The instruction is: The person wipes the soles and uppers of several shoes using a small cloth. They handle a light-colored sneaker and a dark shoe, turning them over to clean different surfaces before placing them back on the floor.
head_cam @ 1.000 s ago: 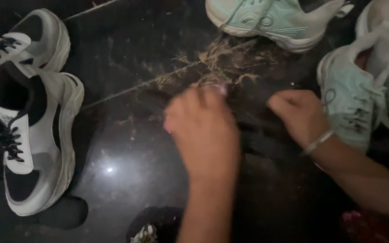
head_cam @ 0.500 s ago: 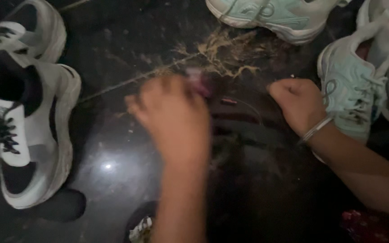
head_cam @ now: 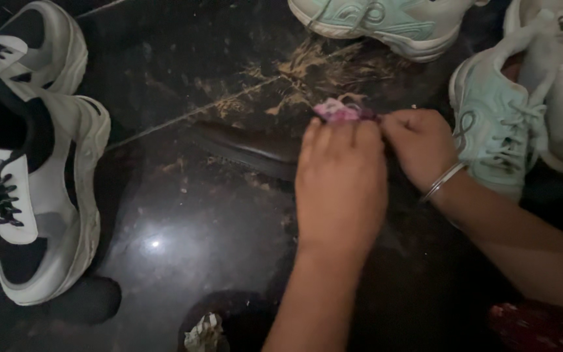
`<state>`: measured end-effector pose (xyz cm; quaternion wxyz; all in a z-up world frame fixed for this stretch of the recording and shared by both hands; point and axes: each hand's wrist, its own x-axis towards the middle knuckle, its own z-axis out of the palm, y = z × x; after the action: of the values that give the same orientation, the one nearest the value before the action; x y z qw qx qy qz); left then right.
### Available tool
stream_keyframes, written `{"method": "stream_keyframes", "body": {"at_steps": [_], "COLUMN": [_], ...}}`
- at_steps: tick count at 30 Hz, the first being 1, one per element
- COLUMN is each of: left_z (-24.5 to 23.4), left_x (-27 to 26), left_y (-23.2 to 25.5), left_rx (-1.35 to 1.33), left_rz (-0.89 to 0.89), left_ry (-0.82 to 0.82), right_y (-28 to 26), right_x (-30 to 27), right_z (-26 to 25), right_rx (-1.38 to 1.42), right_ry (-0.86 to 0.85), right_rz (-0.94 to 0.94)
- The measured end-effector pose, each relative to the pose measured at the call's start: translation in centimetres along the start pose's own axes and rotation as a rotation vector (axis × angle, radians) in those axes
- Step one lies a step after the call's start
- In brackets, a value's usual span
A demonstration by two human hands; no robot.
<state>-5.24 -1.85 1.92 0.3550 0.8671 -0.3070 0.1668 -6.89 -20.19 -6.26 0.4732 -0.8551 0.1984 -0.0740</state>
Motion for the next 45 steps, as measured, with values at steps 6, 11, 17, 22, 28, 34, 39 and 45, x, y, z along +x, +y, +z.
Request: {"method": "stream_keyframes", "body": {"at_steps": [6, 11, 17, 22, 28, 34, 39, 45], "left_z": [-0.4, -2.5, -5.6, -2.1, 1.1, 0.4, -3.2, -5.6], "left_x": [-0.1, 1.3, 1.5, 1.0, -1.1, -0.8, 1.3, 1.6], "left_y": [1.3, -1.9, -7.5, -5.6, 1.6, 1.6, -4.5, -8.0], "left_rx": [-0.104, 0.305, 0.536, 0.342, 0.153, 0.096, 0.452, 0.537], "left_rz": [0.032, -0.129, -0.372, -0.273, -0.104, -0.052, -0.249, -0.563], "left_ry": [-0.114, -0.153, 0.12, -0.034, -0.069, -0.147, -0.062, -0.031], "right_y": [2.5, 1.8, -0.5, -0.5, 2.6, 2.9, 0.6, -0.6], "right_x": [0.9, 0.5, 0.1, 0.3, 1.1, 1.5, 0.7, 0.2], "right_z": [0.3, 0.4, 0.2, 0.4, 0.8, 0.7, 0.4, 0.2], "right_rx": [0.316, -0.01, 0.03, 0.098, 0.265, 0.192, 0.08, 0.109], "right_ry": [-0.031, 0.038, 0.018, 0.022, -0.034, -0.021, 0.027, -0.027], "right_rz": [-0.036, -0.021, 0.068, 0.102, 0.078, 0.059, 0.105, 0.196]}}
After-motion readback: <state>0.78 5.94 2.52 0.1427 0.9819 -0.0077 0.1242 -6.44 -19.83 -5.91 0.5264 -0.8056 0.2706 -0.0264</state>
